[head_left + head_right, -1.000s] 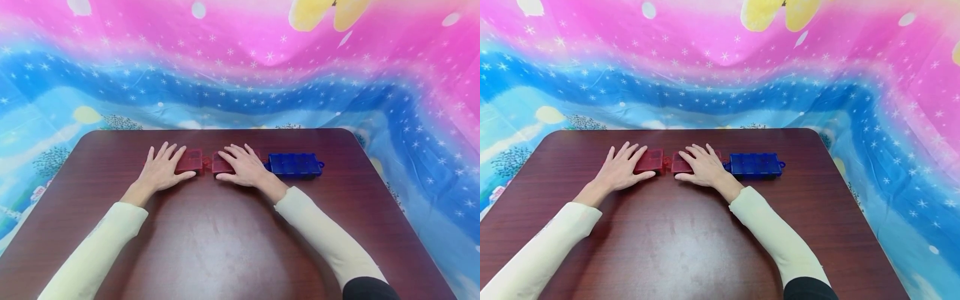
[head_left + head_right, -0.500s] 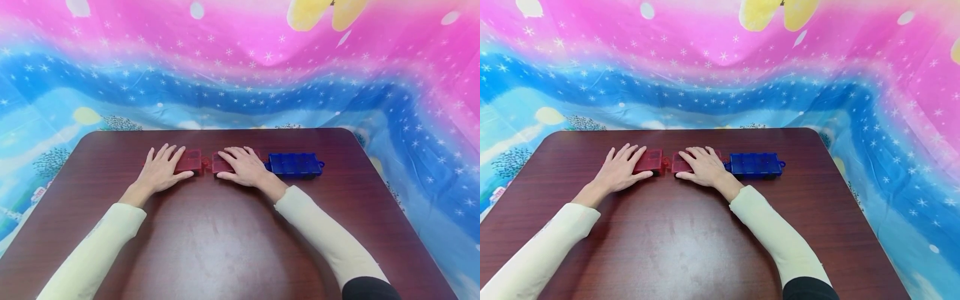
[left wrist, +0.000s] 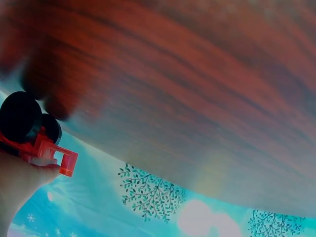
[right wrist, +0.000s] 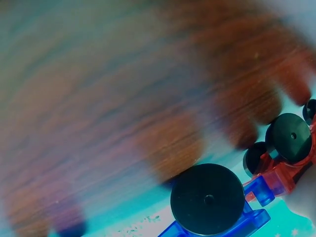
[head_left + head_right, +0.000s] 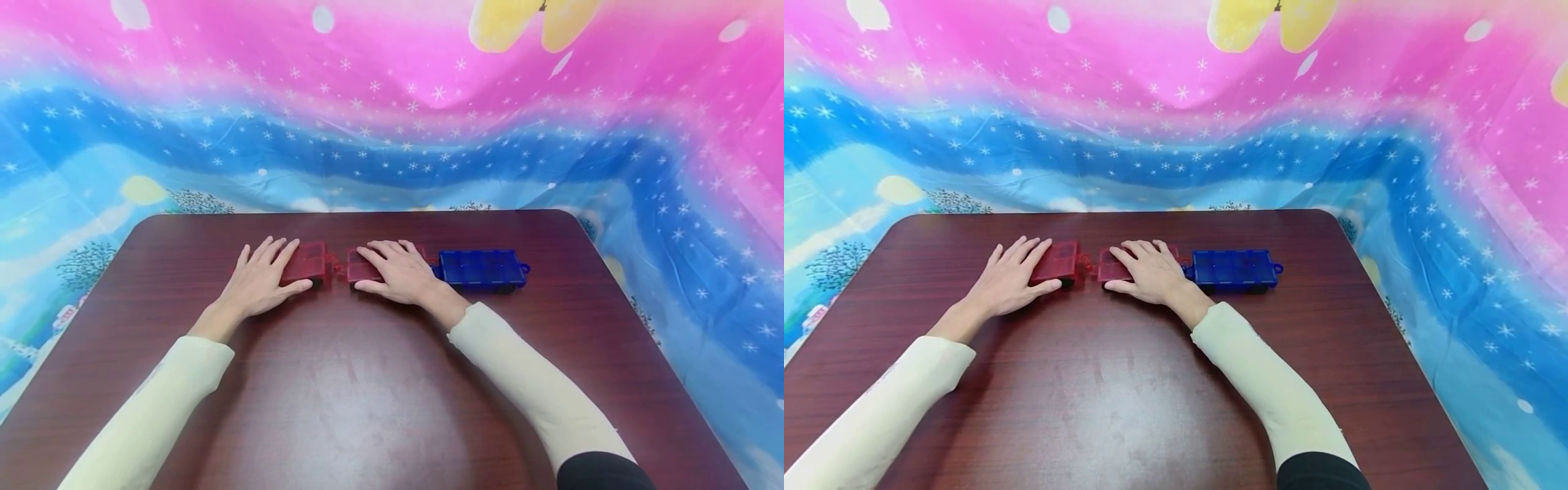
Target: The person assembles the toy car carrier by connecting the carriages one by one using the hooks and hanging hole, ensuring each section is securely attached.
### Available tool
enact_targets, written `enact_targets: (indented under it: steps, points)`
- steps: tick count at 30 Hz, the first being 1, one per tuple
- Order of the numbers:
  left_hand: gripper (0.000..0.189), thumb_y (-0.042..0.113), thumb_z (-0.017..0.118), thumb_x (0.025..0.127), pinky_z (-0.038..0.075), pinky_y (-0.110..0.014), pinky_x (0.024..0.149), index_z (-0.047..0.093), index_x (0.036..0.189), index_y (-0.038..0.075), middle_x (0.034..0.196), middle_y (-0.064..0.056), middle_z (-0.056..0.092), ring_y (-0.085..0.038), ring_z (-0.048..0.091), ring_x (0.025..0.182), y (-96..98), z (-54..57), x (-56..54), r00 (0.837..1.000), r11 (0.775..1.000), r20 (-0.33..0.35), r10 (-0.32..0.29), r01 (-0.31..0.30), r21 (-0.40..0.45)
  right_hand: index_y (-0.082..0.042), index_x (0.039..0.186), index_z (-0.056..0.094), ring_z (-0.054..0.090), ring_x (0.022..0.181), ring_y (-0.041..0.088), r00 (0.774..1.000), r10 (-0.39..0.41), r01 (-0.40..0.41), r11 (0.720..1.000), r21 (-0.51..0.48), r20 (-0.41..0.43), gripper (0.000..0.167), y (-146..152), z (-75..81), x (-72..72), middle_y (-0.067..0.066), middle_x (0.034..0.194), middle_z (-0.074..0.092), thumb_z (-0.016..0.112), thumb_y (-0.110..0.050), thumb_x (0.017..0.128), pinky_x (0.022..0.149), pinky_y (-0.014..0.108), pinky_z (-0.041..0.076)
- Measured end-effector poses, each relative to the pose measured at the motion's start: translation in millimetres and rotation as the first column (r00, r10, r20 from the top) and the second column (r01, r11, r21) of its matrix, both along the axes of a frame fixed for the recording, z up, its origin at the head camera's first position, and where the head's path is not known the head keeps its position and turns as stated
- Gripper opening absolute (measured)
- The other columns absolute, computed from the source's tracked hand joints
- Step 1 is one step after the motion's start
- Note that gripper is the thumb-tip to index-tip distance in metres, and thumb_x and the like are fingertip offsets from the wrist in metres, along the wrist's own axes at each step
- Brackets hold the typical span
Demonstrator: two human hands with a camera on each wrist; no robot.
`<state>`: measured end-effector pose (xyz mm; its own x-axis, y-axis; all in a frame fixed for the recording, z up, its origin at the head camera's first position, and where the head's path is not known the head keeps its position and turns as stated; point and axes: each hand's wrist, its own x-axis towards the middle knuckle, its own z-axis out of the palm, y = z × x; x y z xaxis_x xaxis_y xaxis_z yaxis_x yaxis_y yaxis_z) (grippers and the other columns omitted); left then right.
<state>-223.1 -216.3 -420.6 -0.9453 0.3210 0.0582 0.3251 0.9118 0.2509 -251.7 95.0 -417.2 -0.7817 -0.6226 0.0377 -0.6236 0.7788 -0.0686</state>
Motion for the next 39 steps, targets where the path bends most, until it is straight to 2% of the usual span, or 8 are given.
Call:
enact_targets:
  steps: [13,20,27,39]
  points:
    - [0.098,0.074,0.052,0.091,0.0,-0.067,0.117,0.024,0.163,0.014,0.162,-0.021,0.026,-0.041,0.01,0.153,-1.0,-3.4,2.6,1.0,1.0,0.011,-0.005,0.005,-0.015,-0.026,0.161,0.032,0.032,0.146,0.025,1.0,-0.019,0.019,1.0,0.019,-0.001,0.083,0.3,-2.9,-2.0,0.004,0.16,0.036,0.038,-0.076,0.095,0.12,0.054,0.017]
    - [0.098,0.074,0.053,0.09,0.0,-0.067,0.117,0.024,0.162,0.015,0.162,-0.02,0.027,-0.041,0.01,0.153,0.0,-1.9,1.0,1.0,1.0,0.001,-0.007,0.007,-0.022,-0.026,0.16,0.033,0.033,0.146,0.027,1.0,-0.016,0.017,1.0,0.005,-0.013,0.083,0.7,-0.3,-5.2,0.005,0.159,0.037,0.038,-0.077,0.095,0.119,0.054,0.018]
    - [0.098,0.075,0.052,0.09,-0.002,-0.067,0.117,0.023,0.163,0.015,0.163,-0.021,0.025,-0.041,0.008,0.153,-0.2,-0.6,0.9,1.0,1.0,0.022,-0.008,0.008,-0.03,-0.025,0.161,0.032,0.033,0.146,0.026,1.0,-0.024,0.024,1.0,0.006,0.002,0.084,2.4,-0.2,-8.0,0.005,0.16,0.036,0.038,-0.077,0.095,0.119,0.055,0.018]
    - [0.1,0.077,0.051,0.09,-0.004,-0.066,0.117,0.023,0.163,0.015,0.163,-0.022,0.024,-0.042,0.007,0.153,3.9,-1.6,0.3,1.0,1.0,0.023,0.015,-0.014,-0.026,-0.025,0.16,0.033,0.033,0.146,0.027,1.0,-0.01,0.01,1.0,-0.009,-0.005,0.083,3.2,-2.0,-7.9,0.005,0.16,0.037,0.04,-0.076,0.095,0.119,0.056,0.018]
